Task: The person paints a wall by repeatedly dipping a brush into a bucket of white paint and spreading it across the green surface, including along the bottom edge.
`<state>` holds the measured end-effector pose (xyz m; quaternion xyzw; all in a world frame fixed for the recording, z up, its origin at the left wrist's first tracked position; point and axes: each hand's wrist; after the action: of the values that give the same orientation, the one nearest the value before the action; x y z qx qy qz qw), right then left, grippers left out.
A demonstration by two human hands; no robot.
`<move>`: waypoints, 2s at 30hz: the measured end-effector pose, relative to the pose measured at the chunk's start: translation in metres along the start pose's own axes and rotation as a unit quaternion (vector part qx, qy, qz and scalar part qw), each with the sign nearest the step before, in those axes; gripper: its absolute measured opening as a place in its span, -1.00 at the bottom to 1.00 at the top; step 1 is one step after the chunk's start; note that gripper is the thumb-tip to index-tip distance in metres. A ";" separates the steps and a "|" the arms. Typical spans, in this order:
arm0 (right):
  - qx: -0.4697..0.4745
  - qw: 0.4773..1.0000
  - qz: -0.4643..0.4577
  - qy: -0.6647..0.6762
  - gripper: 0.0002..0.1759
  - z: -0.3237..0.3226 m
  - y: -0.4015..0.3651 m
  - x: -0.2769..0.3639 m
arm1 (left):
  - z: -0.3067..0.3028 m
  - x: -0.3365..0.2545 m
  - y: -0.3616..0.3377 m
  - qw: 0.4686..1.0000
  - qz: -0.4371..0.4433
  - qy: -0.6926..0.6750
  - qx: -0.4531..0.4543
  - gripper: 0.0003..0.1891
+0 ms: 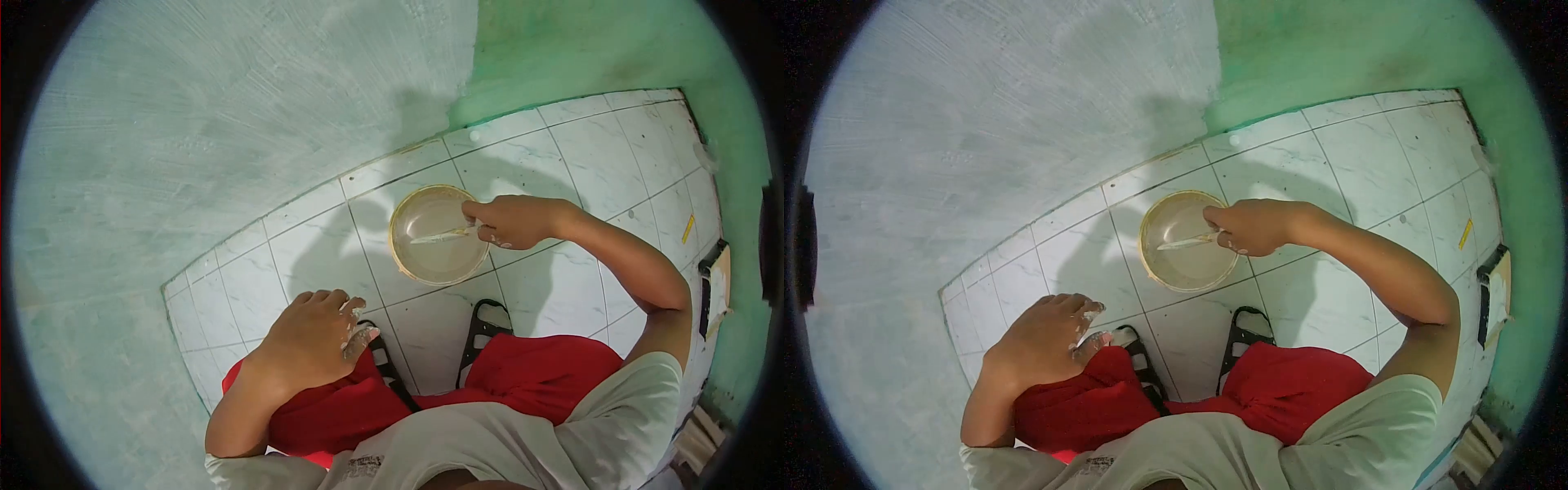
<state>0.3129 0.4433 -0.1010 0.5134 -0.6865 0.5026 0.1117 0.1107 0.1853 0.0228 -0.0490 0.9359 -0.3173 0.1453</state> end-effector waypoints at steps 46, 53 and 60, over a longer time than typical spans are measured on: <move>-0.198 0.971 0.040 0.126 -0.72 0.067 -0.052 -0.042 | 0.017 -0.022 0.007 0.978 0.174 0.116 0.020 -0.51; -0.198 0.968 0.066 0.140 -0.68 0.070 -0.056 -0.035 | 0.019 -0.018 0.031 0.979 0.160 0.118 0.047 -0.51; -0.189 0.958 0.043 0.212 -0.70 0.071 -0.047 -0.045 | 0.016 -0.017 0.036 0.977 0.168 0.115 0.064 -0.53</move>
<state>0.3973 0.4139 -0.1370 0.3347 -0.7510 0.4652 0.3279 0.1314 0.2081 -0.0070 0.1545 0.9191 -0.3509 0.0910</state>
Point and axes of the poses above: each hand's wrist, its own y-axis towards the middle knuckle, its own z-axis out of the palm, x = y × z, and after that the axes turned 3 degrees about -z, right-handed
